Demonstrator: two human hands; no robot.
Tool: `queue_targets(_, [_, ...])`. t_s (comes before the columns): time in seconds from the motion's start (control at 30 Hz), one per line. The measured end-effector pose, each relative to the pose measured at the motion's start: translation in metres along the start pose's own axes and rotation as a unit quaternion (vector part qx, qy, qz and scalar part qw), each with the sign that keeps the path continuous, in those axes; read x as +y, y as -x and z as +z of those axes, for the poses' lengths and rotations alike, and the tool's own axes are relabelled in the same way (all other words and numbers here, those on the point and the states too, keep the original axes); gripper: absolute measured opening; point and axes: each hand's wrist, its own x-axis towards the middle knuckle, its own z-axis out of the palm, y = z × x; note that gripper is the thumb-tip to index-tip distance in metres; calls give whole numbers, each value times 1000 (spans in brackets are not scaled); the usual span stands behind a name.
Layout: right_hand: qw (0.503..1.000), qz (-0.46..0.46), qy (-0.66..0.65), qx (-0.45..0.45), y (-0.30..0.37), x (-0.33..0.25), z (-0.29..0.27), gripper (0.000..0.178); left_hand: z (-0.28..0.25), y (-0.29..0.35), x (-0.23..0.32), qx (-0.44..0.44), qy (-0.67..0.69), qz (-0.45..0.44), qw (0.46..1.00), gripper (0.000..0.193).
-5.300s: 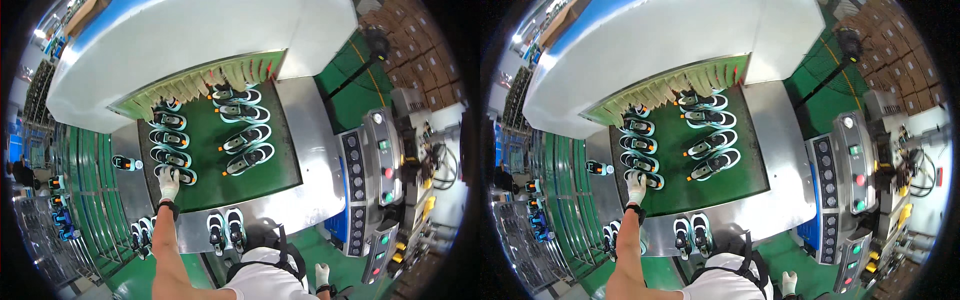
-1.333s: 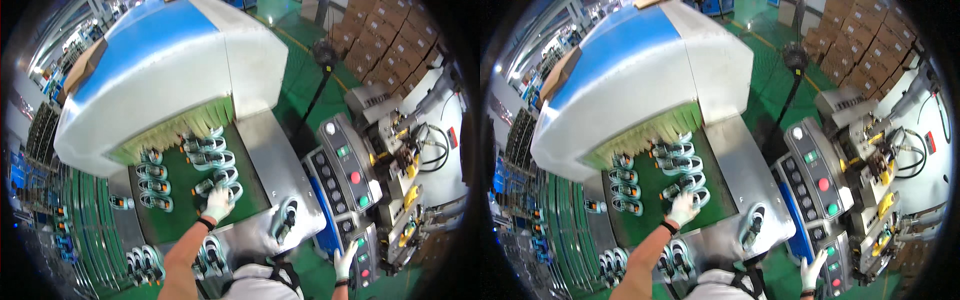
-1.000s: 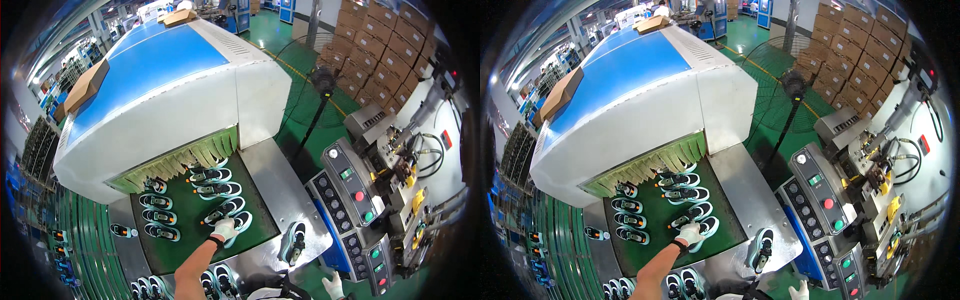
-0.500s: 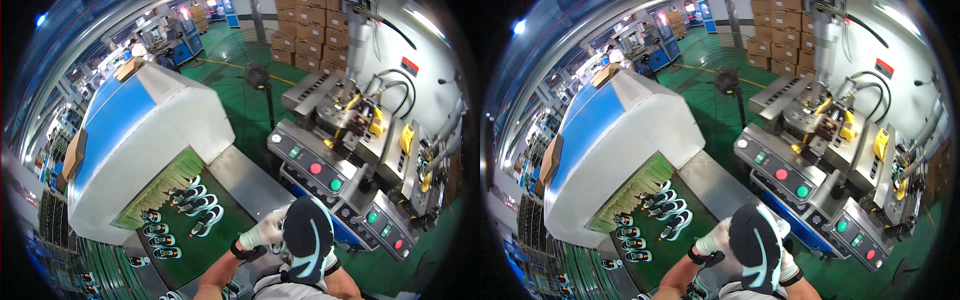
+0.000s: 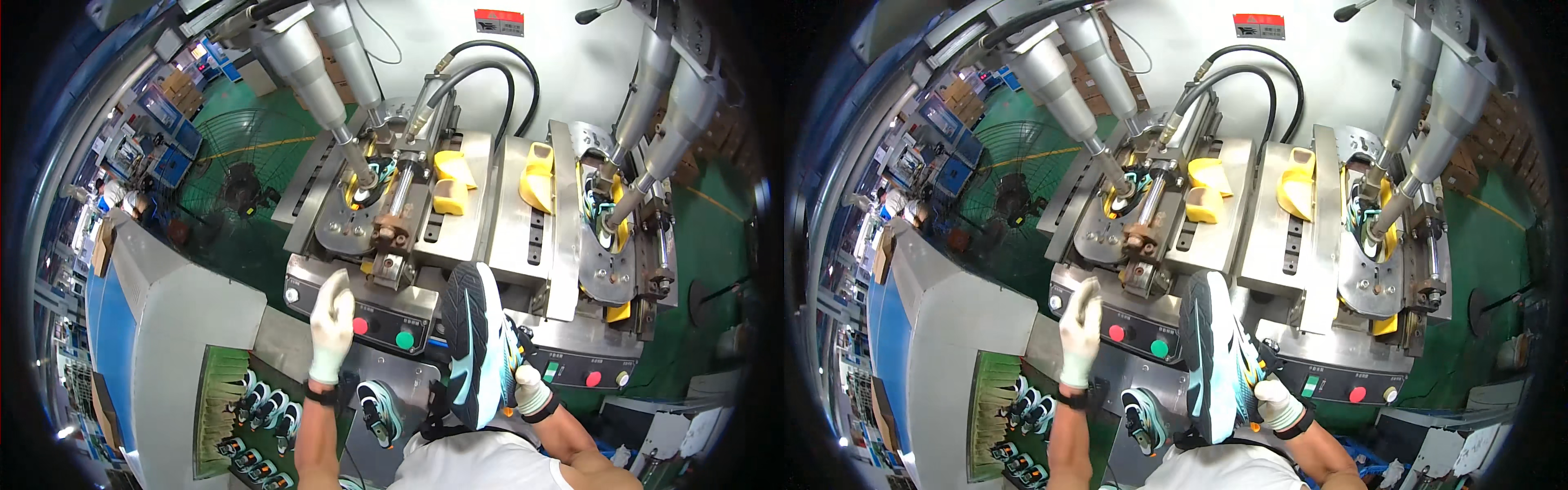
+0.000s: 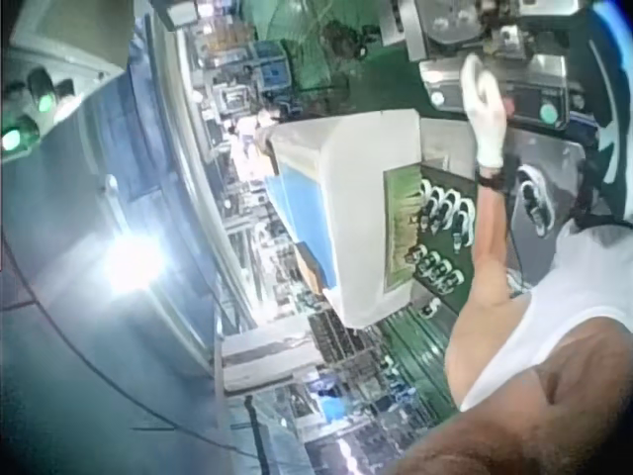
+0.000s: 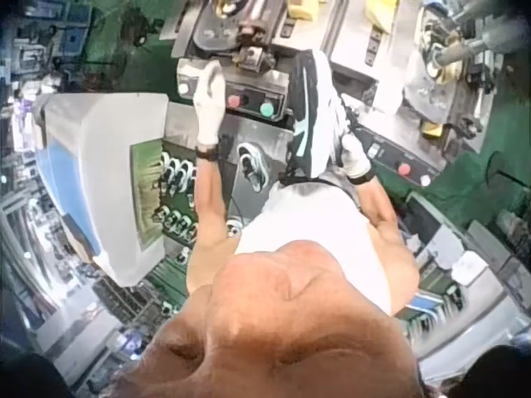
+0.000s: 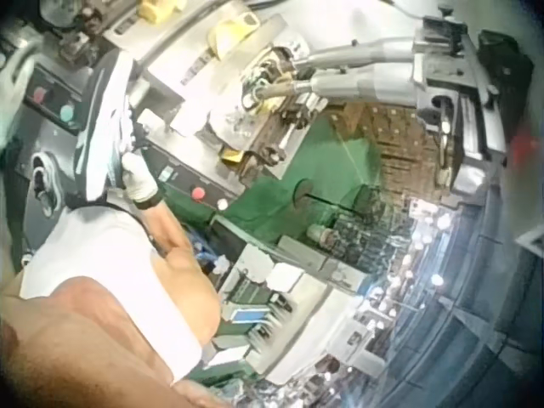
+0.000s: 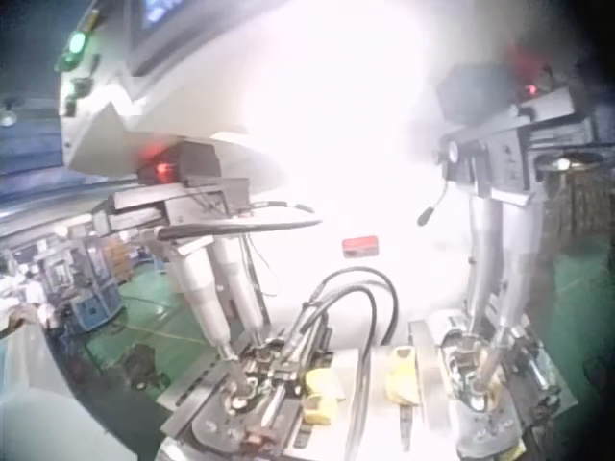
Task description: The person picks up shoes from a table, places them into a machine, and presses buttons. They then remove the shoes from the machine and place them onto a conveyor belt.
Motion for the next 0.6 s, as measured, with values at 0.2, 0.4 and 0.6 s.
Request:
queue_targets(0.2, [998,-37,5,58,-25,-9,-2,87,19,-105,-10,-26,-91,28,995,39])
queue_targets(0.4, [995,-38,50,81,-38,-12,6,81,27,-147,-46,-71,-76,3,995,50])
queue_targets(0.6, [985,-74,113,109,-55,-4,24,80,38,-199,-105,-90,-39,-49,994,67])
